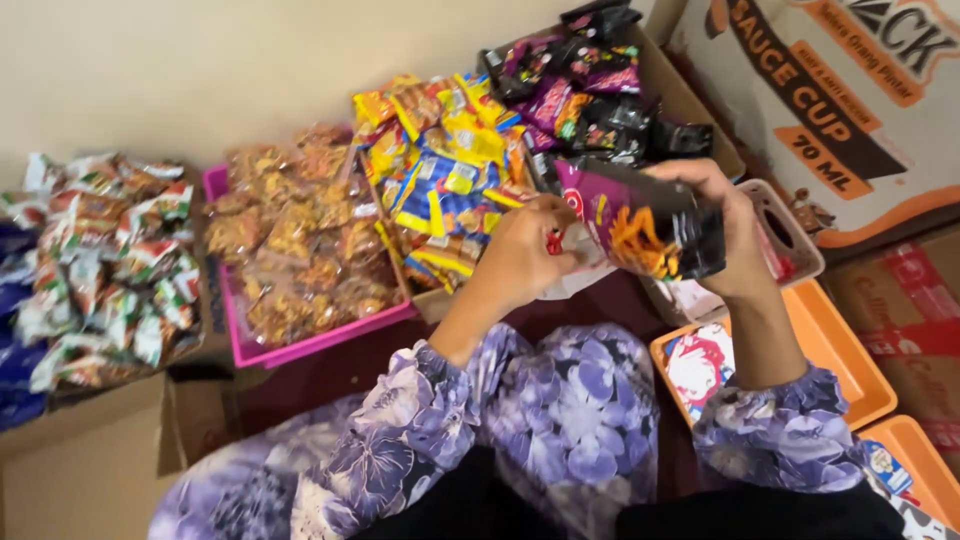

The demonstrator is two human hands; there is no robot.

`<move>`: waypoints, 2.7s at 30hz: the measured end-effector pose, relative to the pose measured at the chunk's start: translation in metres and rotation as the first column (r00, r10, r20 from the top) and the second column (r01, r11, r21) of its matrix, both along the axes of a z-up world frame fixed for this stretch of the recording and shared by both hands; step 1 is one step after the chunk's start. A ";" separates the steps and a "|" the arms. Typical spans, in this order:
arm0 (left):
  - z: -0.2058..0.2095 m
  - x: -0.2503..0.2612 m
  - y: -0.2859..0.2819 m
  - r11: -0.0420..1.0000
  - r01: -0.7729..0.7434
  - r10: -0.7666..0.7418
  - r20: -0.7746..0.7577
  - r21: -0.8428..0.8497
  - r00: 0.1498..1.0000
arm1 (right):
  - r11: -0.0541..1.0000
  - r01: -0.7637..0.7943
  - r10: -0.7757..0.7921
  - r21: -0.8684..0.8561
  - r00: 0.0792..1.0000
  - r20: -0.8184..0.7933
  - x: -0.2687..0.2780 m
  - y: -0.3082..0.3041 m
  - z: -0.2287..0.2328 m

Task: The person sits on the floor and packs various snack items into small plastic bags. They select items from nearby boxes and trays, place them into bags, and tie the bags with red twist ties. The process is repeated multiple times with different snack types.

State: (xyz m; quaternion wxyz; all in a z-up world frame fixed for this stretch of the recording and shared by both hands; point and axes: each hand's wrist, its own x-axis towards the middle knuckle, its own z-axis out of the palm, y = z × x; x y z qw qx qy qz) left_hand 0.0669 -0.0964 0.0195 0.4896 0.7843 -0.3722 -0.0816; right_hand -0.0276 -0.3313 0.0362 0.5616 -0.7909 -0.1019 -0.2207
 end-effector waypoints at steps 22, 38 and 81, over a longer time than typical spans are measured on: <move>-0.016 -0.064 0.186 0.984 -0.018 -0.035 -0.296 -0.175 0.955 | 0.940 -0.341 0.324 0.008 0.885 -0.334 -0.046 0.153 -0.007; -0.119 -0.154 0.232 0.955 -0.288 0.290 -0.019 0.074 0.957 | 0.845 -0.453 0.252 -0.284 0.806 -0.535 -0.056 0.211 -0.114; -0.216 -0.197 0.284 0.872 -0.469 0.490 -0.273 0.143 0.828 | 0.914 -0.378 0.363 0.146 0.602 -0.711 -0.071 0.254 -0.203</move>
